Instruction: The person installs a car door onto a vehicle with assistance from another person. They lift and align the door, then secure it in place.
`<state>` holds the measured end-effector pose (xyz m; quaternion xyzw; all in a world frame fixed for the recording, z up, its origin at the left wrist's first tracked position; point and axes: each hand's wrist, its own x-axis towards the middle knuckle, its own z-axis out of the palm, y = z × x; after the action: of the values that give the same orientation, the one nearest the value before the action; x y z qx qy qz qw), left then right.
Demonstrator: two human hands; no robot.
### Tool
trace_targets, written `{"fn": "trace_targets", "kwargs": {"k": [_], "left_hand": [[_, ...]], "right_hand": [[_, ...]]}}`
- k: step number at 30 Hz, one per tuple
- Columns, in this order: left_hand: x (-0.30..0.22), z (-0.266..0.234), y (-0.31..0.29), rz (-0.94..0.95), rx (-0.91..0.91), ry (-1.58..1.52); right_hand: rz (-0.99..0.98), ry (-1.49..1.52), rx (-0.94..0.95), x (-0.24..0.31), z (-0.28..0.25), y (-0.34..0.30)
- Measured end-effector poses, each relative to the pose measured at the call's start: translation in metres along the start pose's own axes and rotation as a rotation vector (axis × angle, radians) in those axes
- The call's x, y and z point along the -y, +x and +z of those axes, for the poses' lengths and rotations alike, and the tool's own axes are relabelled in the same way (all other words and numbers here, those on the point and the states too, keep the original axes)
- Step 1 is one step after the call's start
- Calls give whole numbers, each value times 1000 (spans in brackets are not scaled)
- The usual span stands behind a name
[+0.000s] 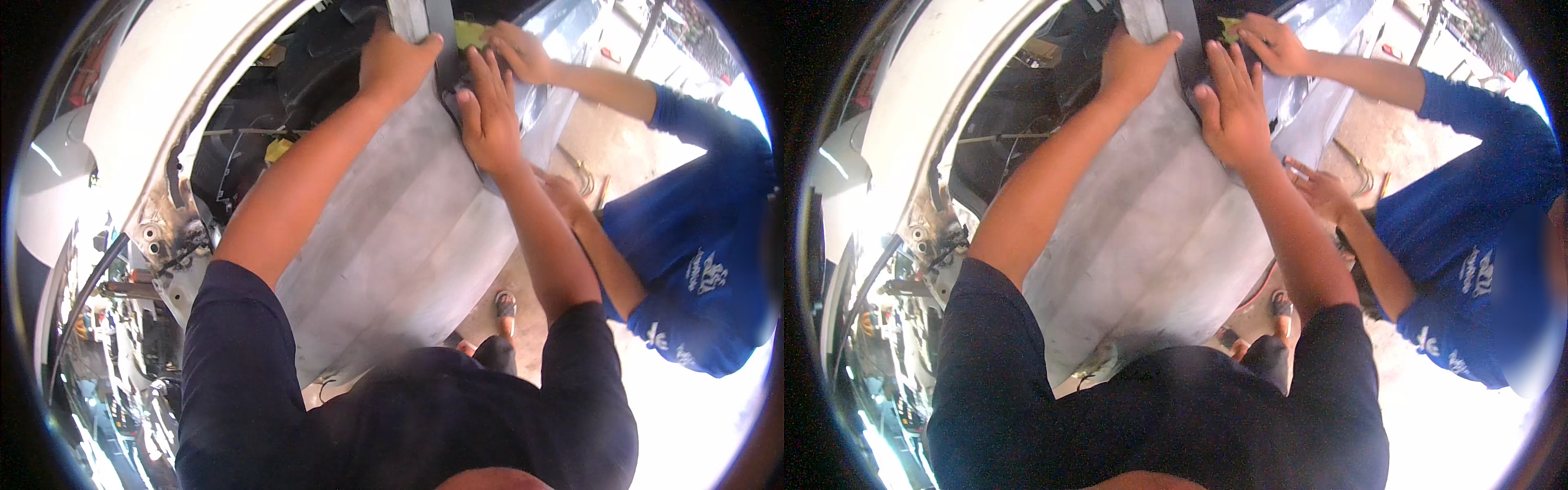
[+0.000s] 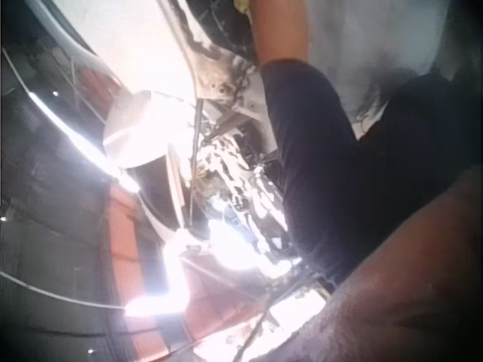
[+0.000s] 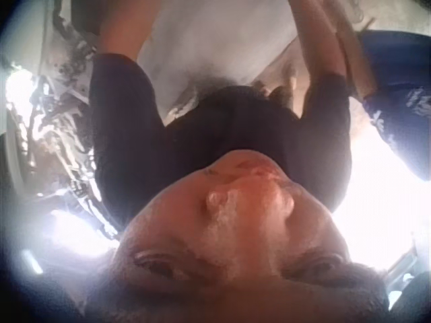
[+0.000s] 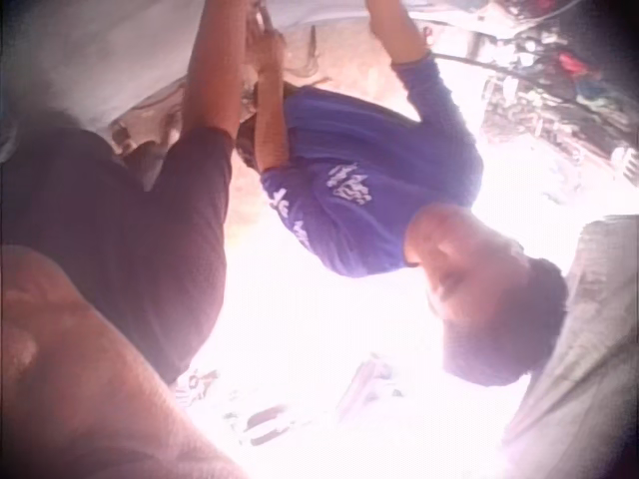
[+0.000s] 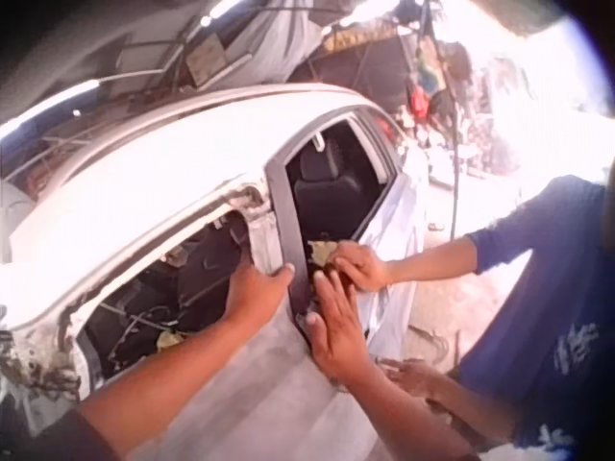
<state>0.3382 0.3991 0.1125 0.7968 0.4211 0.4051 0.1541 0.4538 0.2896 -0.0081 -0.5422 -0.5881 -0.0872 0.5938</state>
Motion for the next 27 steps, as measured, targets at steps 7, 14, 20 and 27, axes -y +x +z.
{"fn": "trace_targets", "kwargs": {"k": [7, 14, 20, 27], "left_hand": [[6, -5, 2, 55, 99, -199], [-1, -31, 11, -248, 366, -765], [13, -36, 21, -191, 346, -532], [28, -26, 30, -43, 234, -342]], "right_hand": [[156, 310, 23, -5, -28, 32], [309, 547, 123, -8, 15, 119], [-187, 302, -304, 53, -7, 196], [-303, 96, -59, 77, 35, 226]]}}
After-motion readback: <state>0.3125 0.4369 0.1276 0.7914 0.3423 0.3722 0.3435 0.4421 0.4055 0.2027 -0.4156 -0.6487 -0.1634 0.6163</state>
